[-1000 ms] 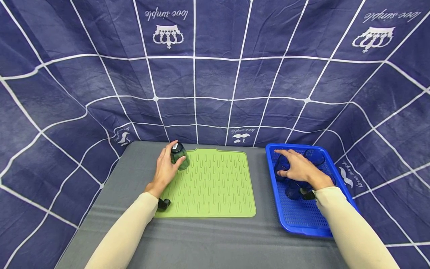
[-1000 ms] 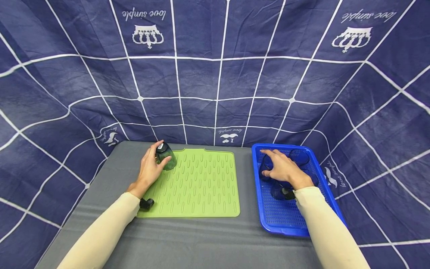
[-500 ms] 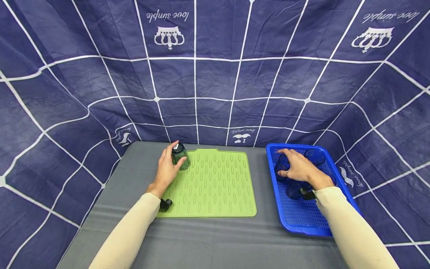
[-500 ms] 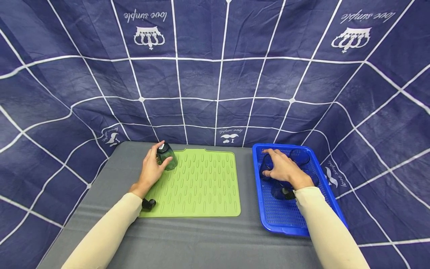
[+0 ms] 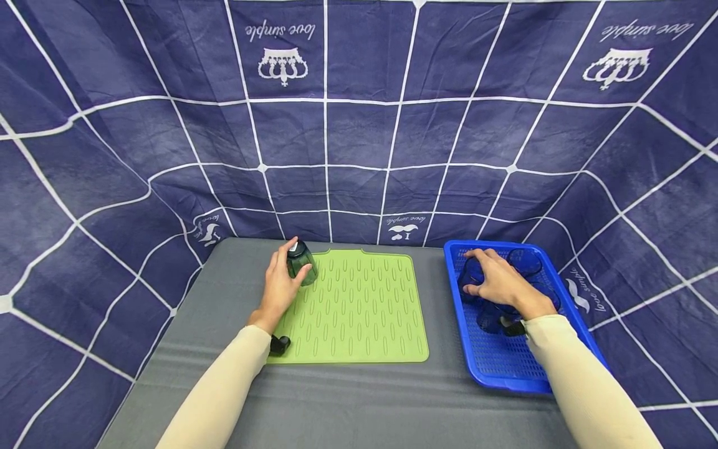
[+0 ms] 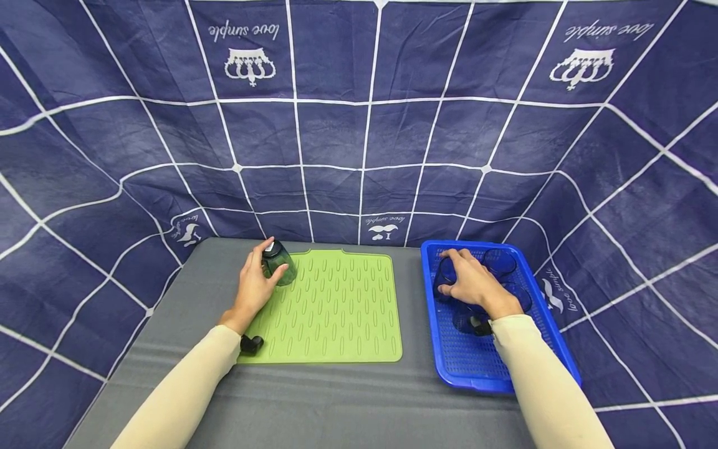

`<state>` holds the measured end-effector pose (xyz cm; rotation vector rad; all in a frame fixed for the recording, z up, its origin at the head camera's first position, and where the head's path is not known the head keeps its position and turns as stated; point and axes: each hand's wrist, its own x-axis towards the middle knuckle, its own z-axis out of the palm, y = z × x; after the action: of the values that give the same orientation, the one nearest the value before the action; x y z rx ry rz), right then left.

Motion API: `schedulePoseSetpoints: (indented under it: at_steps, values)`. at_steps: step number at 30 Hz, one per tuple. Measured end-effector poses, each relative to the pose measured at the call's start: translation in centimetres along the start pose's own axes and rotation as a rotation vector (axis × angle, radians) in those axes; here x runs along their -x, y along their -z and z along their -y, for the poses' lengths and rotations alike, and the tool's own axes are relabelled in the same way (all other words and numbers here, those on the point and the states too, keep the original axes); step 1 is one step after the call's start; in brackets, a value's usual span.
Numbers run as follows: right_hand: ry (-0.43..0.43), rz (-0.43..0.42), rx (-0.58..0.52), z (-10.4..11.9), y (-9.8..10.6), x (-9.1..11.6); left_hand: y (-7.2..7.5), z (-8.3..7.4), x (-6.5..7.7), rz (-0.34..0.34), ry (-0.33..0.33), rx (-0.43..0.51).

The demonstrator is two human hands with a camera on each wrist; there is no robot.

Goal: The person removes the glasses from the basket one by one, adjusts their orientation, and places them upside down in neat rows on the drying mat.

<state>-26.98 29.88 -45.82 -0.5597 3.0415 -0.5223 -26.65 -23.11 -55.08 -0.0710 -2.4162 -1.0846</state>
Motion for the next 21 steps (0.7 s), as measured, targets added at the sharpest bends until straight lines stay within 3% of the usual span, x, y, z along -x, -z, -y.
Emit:
schedulePoseSetpoints:
  at_steps: [11,21]
  values:
    - [-0.011,-0.029,-0.011,0.26,0.02,0.11,-0.05,-0.15,0.05,0.001,0.016,0.005]
    - [0.002,-0.04,-0.006,0.21,0.14,0.02,0.18,-0.44,0.08,0.053,0.072,0.01]
